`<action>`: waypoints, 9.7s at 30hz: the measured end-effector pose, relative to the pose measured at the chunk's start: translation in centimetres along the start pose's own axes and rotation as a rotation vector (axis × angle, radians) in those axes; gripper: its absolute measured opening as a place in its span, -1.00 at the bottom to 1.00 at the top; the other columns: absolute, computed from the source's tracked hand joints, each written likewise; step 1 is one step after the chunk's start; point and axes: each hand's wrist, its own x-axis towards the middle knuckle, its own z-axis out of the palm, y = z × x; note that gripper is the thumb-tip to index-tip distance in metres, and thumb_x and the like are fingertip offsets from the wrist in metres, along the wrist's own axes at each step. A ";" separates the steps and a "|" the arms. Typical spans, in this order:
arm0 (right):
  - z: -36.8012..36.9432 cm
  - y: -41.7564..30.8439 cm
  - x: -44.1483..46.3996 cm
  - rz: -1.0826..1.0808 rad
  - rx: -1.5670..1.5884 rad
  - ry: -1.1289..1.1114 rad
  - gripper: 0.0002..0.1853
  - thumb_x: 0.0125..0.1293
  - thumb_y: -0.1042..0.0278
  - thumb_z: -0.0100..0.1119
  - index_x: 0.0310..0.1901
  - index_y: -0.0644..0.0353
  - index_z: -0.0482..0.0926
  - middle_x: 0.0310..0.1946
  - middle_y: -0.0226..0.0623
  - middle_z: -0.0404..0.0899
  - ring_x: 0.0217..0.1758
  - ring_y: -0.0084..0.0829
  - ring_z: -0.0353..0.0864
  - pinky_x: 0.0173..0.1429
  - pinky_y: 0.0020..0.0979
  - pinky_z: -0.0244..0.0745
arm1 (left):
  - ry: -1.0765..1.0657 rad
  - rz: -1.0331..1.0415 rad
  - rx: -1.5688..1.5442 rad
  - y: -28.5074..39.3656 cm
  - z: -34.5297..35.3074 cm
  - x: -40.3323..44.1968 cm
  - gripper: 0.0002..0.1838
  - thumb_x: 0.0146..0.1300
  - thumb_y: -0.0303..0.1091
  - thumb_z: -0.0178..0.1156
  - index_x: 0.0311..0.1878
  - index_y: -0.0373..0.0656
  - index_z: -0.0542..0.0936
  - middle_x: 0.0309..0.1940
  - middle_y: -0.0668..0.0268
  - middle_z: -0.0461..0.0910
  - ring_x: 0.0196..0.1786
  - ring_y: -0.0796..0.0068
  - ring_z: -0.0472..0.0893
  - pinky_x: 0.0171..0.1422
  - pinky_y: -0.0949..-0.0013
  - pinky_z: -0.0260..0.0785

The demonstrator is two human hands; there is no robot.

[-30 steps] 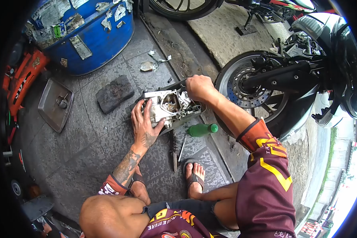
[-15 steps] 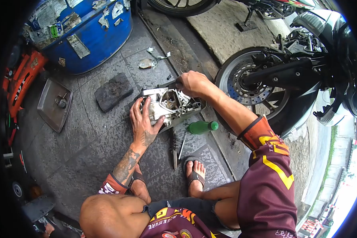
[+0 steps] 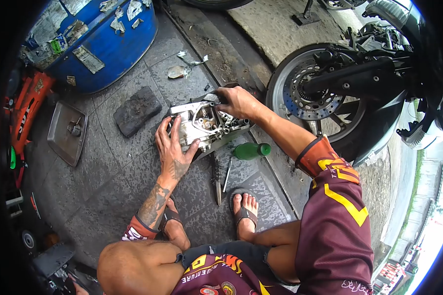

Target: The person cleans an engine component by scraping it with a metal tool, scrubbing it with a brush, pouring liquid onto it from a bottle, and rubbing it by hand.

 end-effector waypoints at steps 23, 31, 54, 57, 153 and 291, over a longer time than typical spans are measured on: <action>-4.3 2.0 -4.7 0.278 -0.242 -0.144 -0.47 0.37 0.07 0.24 0.11 0.39 0.42 -0.24 0.22 0.68 -0.09 0.23 0.67 0.04 0.05 0.56 | -0.246 0.283 -0.432 1.8 -2.5 -7.7 -0.57 0.15 -0.37 0.38 0.12 -0.17 0.60 0.01 0.17 0.57 0.08 0.11 0.60 0.15 0.11 0.50; -4.5 1.0 -5.5 0.438 -0.093 0.095 -0.71 0.41 0.37 -0.01 0.05 0.36 0.38 -0.21 0.33 0.63 -0.05 0.28 0.63 0.06 0.13 0.51 | -0.668 0.015 -0.441 2.9 1.3 -10.8 -0.75 0.30 -0.24 0.31 -0.02 -0.10 0.64 -0.16 0.24 0.64 -0.11 0.18 0.67 -0.04 0.19 0.56; -10.0 -14.1 -1.2 -0.006 0.288 -0.266 -0.90 0.25 0.49 0.32 -0.28 0.26 0.57 -0.38 -0.17 0.64 -0.40 -0.28 0.69 -0.26 -0.43 0.54 | -0.909 -0.282 -0.798 0.5 -3.6 -6.8 -0.67 0.41 -0.12 0.19 0.08 -0.14 0.56 -0.04 0.20 0.59 -0.01 0.26 0.60 0.11 0.25 0.44; -8.0 -14.9 -4.5 0.158 0.360 -0.513 -0.89 0.30 0.47 0.28 -0.18 0.25 0.58 -0.39 -0.15 0.69 -0.43 -0.23 0.74 -0.31 -0.31 0.59 | -0.871 -0.312 -0.800 0.5 -4.2 -7.4 -0.64 0.44 -0.17 0.08 0.16 -0.17 0.42 0.07 0.20 0.45 0.10 0.29 0.46 0.21 0.26 0.31; -5.7 -8.7 -2.3 0.110 1.691 1.070 0.05 0.36 -0.64 -0.44 0.20 0.40 0.44 -0.12 0.07 0.61 -0.07 0.03 0.64 0.16 -0.01 0.54 | -0.461 -0.858 -0.870 9.6 1.8 11.5 -0.25 0.58 0.18 -0.26 -0.42 -0.29 0.60 -0.66 0.18 0.55 -0.44 0.28 0.64 -0.27 0.28 0.42; -4.5 15.9 -4.8 0.526 -1.707 0.647 -0.81 0.27 0.13 0.22 -0.35 0.03 0.65 -0.32 -0.47 0.71 -0.26 -0.48 0.68 -0.25 -0.42 0.55 | -0.035 0.162 0.601 5.3 11.5 5.7 -0.02 0.23 0.36 0.09 0.51 -0.23 0.28 0.61 0.13 0.08 0.67 0.11 -0.08 0.70 -0.27 -0.53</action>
